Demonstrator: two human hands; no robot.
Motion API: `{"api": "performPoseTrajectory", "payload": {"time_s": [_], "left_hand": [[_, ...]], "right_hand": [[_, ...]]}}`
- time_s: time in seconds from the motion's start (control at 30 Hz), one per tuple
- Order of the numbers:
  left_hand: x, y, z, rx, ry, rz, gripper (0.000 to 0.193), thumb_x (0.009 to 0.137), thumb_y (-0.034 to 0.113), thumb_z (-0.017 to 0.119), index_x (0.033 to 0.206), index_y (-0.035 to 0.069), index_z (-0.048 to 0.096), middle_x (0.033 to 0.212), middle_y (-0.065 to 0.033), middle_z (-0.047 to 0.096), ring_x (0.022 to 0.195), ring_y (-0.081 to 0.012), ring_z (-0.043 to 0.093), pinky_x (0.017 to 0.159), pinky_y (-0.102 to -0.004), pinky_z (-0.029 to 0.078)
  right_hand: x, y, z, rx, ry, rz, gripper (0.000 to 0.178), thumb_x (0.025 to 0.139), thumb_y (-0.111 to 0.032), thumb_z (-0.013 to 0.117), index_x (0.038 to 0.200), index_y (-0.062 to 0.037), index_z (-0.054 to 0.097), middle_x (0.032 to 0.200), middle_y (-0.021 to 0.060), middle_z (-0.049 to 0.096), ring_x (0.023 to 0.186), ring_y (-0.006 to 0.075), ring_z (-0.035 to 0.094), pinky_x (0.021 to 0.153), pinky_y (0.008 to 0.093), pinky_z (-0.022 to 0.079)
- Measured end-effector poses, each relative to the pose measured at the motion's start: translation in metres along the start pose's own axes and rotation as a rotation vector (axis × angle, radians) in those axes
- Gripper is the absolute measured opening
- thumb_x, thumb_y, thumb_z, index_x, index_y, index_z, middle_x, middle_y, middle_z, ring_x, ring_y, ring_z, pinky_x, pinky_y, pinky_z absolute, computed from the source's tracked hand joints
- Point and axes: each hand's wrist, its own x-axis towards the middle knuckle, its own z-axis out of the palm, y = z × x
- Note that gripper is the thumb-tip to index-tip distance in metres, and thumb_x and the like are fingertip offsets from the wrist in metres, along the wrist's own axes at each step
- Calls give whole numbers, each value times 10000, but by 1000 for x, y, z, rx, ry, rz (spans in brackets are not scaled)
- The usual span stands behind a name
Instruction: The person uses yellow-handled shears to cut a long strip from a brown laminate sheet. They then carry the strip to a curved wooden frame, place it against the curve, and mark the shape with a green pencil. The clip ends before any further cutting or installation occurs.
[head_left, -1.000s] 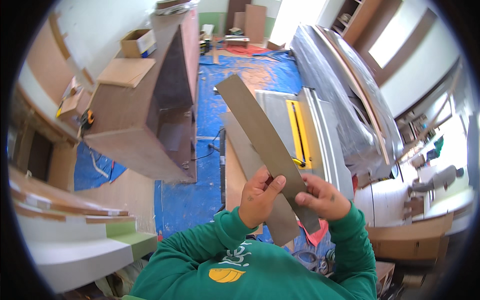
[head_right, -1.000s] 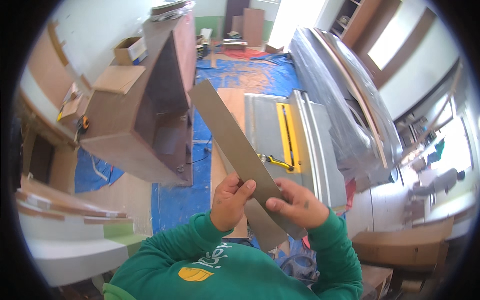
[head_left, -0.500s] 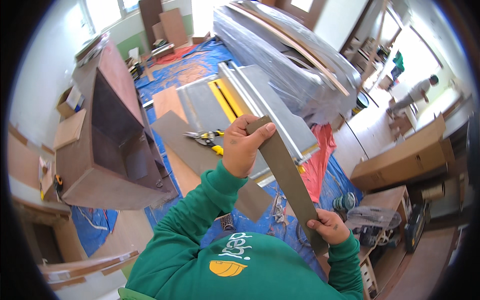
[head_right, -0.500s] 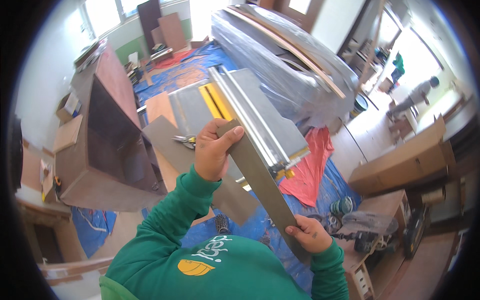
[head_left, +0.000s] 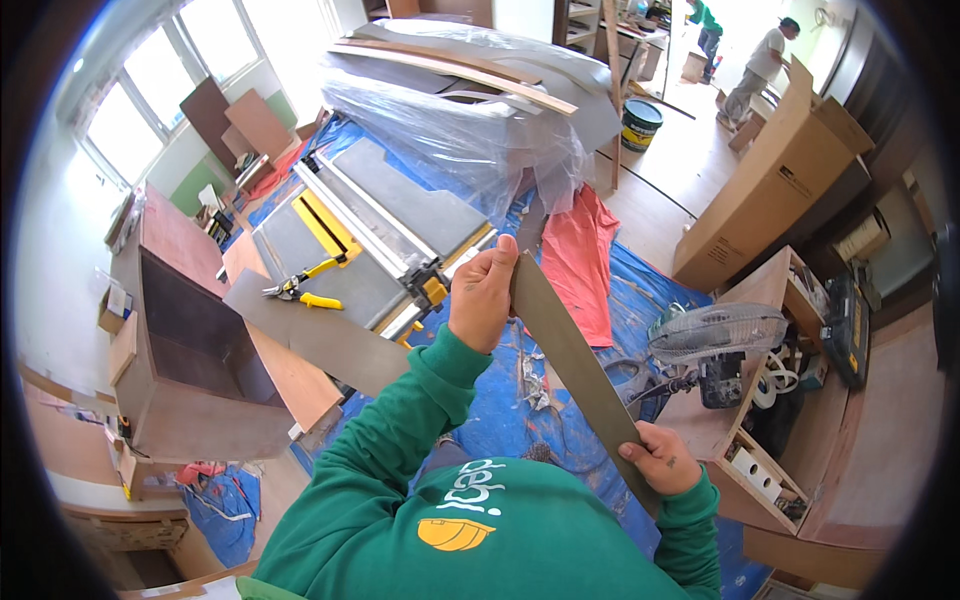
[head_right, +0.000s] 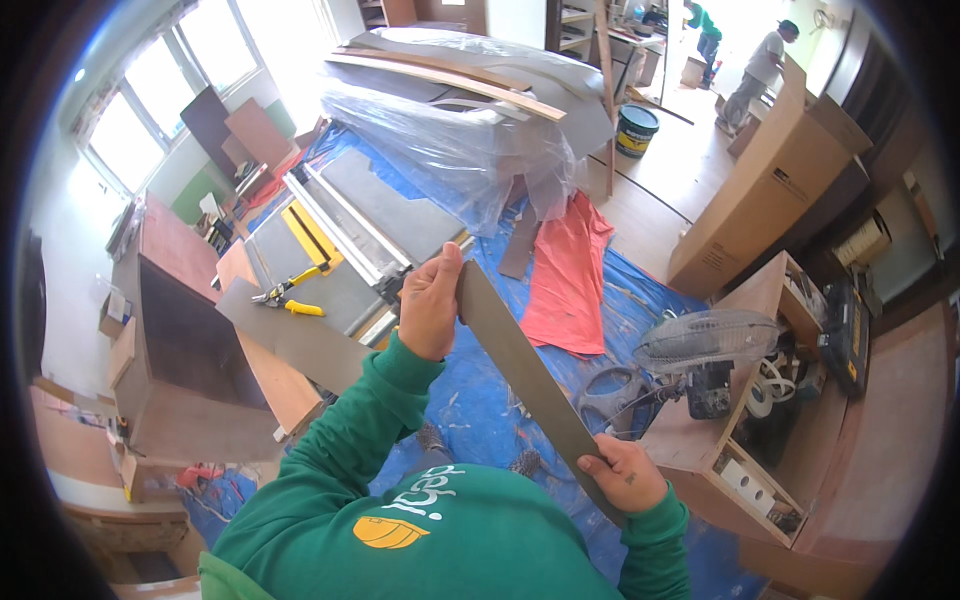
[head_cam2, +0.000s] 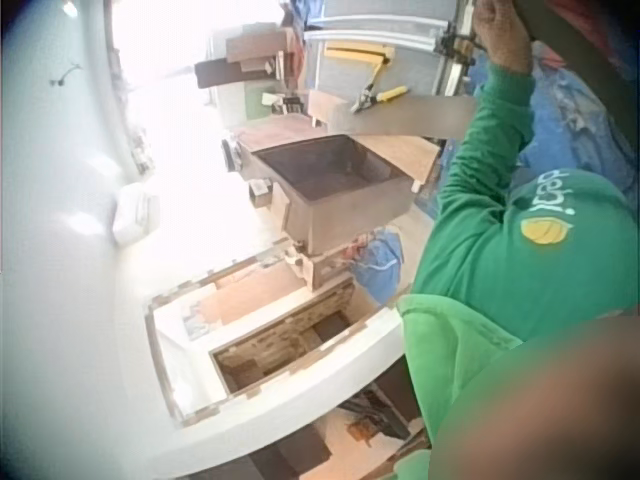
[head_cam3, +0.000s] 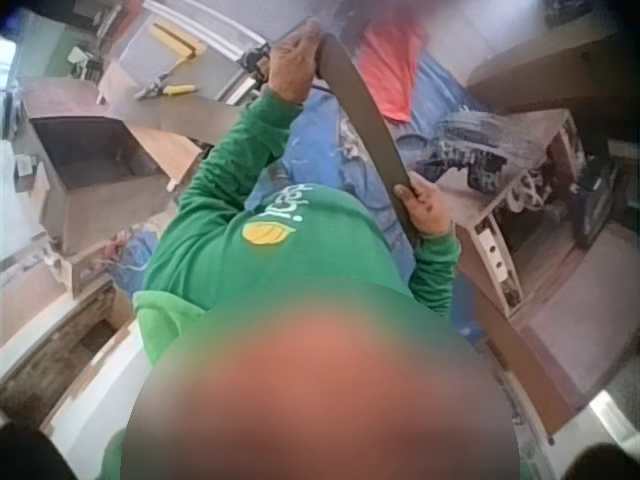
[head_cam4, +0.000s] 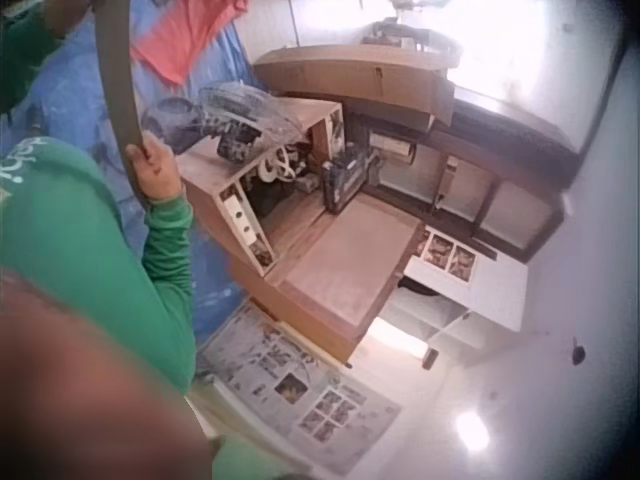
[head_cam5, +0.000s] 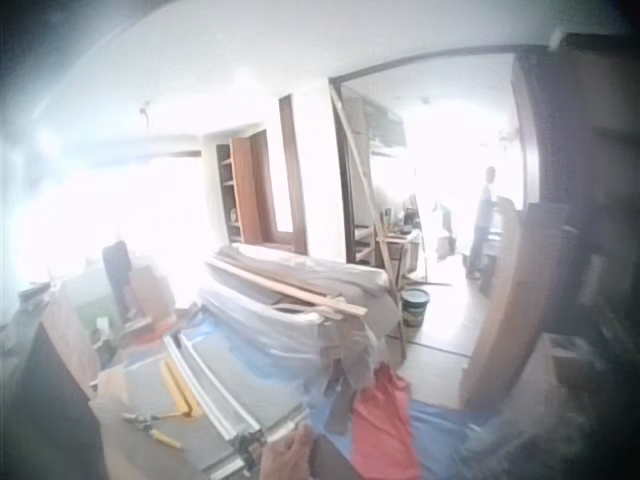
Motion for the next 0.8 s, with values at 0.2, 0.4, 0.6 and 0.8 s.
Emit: {"api": "performPoseTrajectory", "payload": {"time_s": [0.2,0.4,0.6,0.8], "left_hand": [[-14,-13,53,356,-161,129,214,1021,229,710,960,24,707,802,28,661,705,-42,576,616,-235,454],[-17,-32,76,288,-169,186,245,1044,223,679,888,33,684,779,46,618,701,-38,521,643,-235,413],[-13,-56,100,168,-45,149,325,1049,259,677,796,57,655,717,83,520,666,-30,410,590,-252,328],[-5,-55,109,399,-97,92,430,1067,366,641,756,69,642,674,78,514,640,-35,427,568,-253,339]], "right_hand": [[-39,37,-26,55,41,-45,216,1010,-194,660,948,3,597,744,54,465,736,135,426,667,344,417],[-63,48,-27,110,114,-69,253,1009,-196,653,899,-1,535,730,147,468,685,237,423,645,394,419],[-78,53,-17,34,198,-92,243,1005,-205,651,916,-3,552,742,203,509,666,335,438,647,422,435],[-89,62,-23,66,215,-10,187,1013,-190,653,999,-7,620,754,128,508,707,217,466,675,372,442]]}}
